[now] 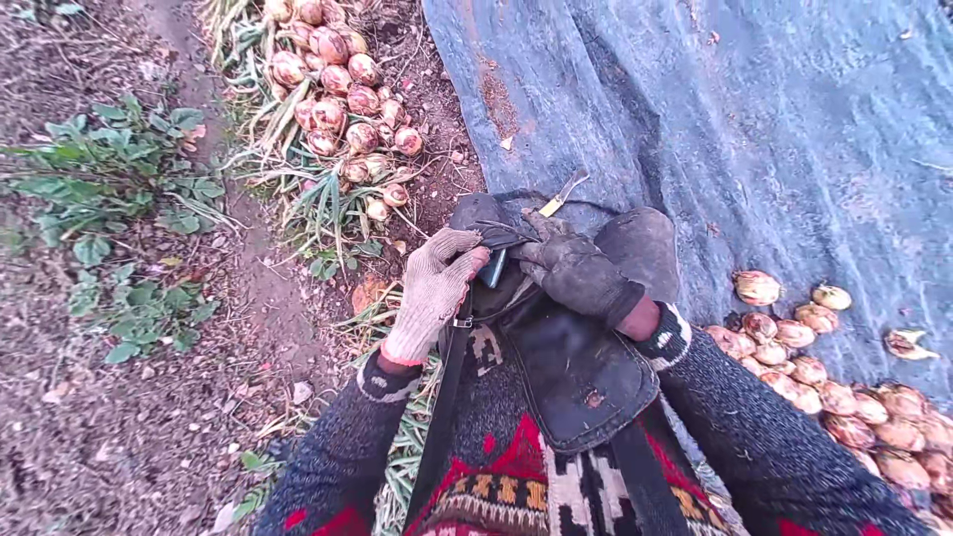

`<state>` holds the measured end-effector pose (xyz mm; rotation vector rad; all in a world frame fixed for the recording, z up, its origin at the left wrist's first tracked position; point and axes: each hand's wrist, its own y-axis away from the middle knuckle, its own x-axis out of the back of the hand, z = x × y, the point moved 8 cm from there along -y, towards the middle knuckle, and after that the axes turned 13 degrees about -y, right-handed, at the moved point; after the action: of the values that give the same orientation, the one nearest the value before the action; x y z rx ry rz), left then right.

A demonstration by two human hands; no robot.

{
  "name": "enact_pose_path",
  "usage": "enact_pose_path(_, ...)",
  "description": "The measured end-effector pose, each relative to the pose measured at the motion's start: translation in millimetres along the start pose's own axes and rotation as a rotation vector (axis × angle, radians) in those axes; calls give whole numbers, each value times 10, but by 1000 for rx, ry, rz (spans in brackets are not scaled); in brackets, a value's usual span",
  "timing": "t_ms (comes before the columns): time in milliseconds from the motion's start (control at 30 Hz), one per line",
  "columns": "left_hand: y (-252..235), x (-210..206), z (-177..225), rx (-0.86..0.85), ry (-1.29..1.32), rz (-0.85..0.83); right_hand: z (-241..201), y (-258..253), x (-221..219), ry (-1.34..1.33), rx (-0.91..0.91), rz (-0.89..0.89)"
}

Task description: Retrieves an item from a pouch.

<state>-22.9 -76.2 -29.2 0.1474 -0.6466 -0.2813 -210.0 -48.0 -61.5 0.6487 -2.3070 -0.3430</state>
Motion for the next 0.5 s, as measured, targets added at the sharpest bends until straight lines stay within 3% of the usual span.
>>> enact_pose_path(167, 28, -11, -60, 19, 15, -28, -66, -144, -74, 111, 16, -6)
enact_pose_path(333, 34, -113, -142, 33, 68, -67, -108, -306, -195, 285, -143, -28)
enact_pose_path(500, 68, -235, -137, 34, 2, -80, 37, -353, -397, 268, -238, -79)
